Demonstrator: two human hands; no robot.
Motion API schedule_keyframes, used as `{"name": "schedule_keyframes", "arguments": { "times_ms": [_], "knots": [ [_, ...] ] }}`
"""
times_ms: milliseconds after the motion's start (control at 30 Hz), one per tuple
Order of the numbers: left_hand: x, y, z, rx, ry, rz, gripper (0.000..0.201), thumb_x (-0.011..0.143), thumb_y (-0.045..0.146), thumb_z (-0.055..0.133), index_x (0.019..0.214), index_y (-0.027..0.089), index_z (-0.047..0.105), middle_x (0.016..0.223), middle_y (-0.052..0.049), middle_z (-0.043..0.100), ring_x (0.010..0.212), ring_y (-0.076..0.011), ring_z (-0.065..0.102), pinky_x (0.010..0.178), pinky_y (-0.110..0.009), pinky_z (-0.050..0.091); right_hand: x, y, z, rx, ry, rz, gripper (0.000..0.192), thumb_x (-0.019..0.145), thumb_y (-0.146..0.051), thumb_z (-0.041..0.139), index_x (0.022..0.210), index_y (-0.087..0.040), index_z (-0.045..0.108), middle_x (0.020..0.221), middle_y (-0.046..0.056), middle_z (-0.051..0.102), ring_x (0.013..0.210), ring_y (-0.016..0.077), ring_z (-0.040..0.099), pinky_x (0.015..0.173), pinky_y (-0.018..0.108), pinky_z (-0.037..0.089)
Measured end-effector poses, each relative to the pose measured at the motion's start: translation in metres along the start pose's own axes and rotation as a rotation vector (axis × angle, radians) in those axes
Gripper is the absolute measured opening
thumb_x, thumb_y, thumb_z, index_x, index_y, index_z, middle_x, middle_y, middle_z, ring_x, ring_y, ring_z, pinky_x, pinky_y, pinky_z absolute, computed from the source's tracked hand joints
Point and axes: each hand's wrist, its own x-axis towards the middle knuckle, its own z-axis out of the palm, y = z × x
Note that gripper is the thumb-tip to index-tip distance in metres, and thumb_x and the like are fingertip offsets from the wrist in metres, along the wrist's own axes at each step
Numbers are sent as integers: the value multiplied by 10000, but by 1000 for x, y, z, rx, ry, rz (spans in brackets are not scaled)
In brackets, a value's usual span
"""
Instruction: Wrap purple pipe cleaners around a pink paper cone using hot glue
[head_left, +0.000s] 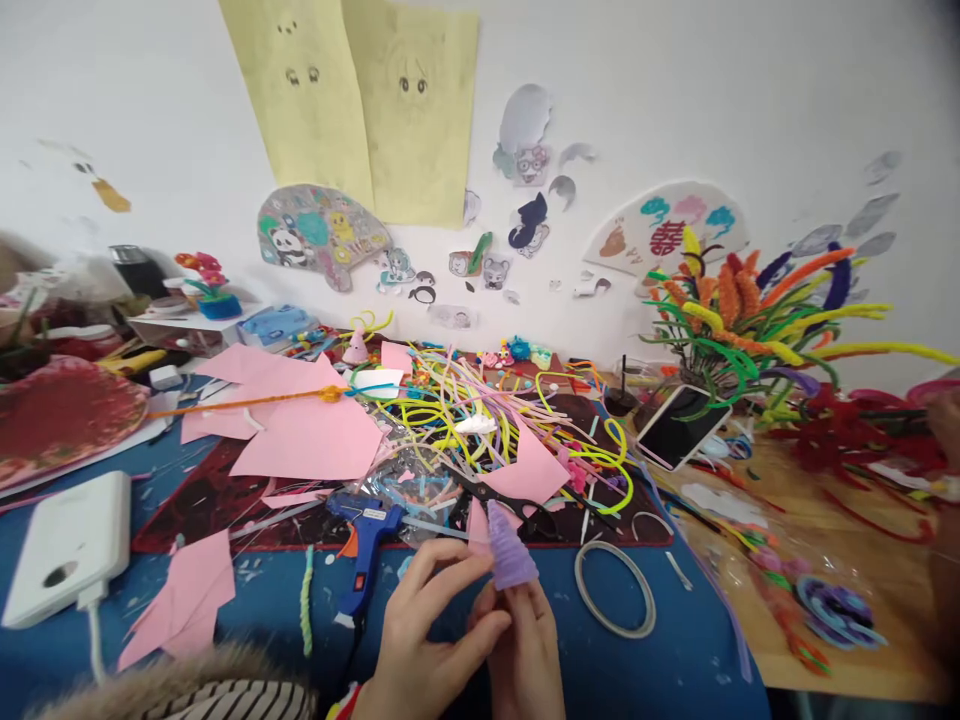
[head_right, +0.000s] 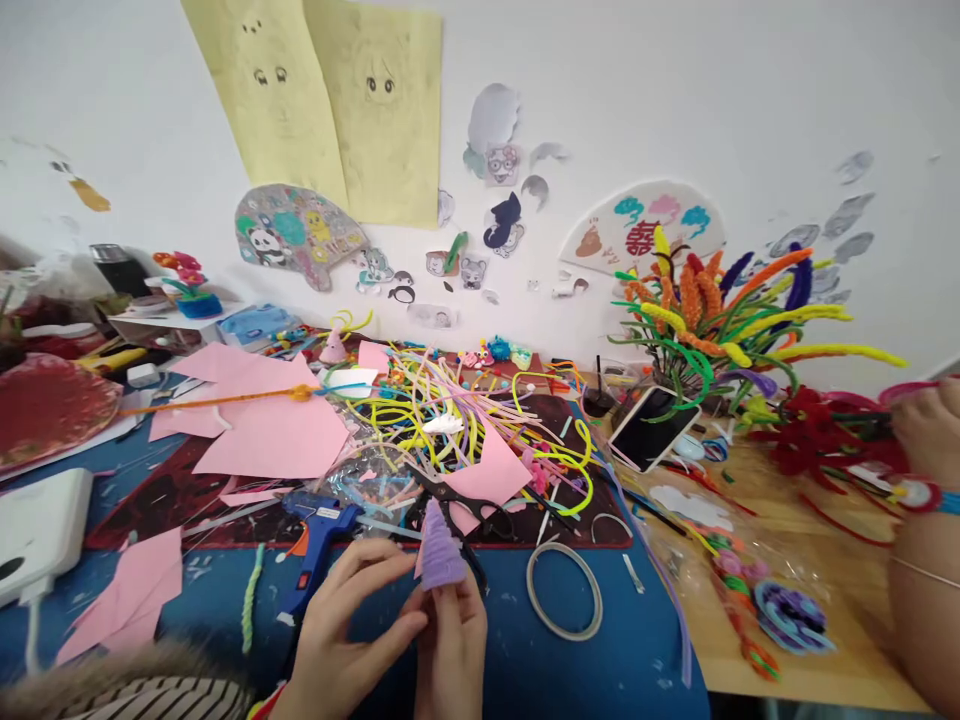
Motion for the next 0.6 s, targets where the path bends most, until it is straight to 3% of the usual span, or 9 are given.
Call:
{"name": "schedule_keyframes", "arguments": {
  "times_ms": [67, 167, 367, 467, 600],
  "knots": [
    [1, -3, 5, 32, -30, 50, 261, 913, 227, 726, 1174, 235, 741, 1017, -63, 736, 892, -172, 730, 797, -238, 606, -1, 0, 0, -9, 19, 34, 338, 823, -524, 810, 852, -196, 732, 747, 6, 692, 620, 133, 609, 581, 231, 530],
    [1, -9, 3, 65, -85, 93, 262, 987, 255, 640, 1240, 238, 705, 973, -39, 715, 851, -129, 708, 771, -186, 585, -1, -7, 0, -81, -8, 35, 381, 828, -539, 799, 733, -189, 680, 678, -13, 638, 588, 124, 579, 561, 217, 498],
    [4, -15, -20, 316, -151, 182, 322, 965, 371, 663, 1239, 207, 707, 1211, -128, 665, 1148, -257, 628, 1012, -407, 537, -6, -32, 4, -146, -132, 98, 443, 846, -548, 772, 677, -165, 624, 518, -58, 524, 419, 65, 459, 452, 179, 337],
    [4, -17, -33, 171, -204, 186, 268, 992, 310, 633, 1213, 175, 699, 1032, -86, 736, 1017, -195, 686, 930, -299, 569, -9, -34, 2, -87, -237, 182, 417, 860, -530, 746, 705, -153, 655, 402, -64, 489, 348, 56, 393, 422, 177, 271],
    [2, -16, -43, 40, -175, 112, 186, 980, 291, 653, 1097, 186, 752, 915, -50, 744, 845, -146, 721, 788, -212, 588, -10, -28, 1, -26, -344, 322, 411, 843, -544, 745, 737, -154, 676, 359, -59, 486, 316, 66, 354, 390, 188, 282]
  ]
}}
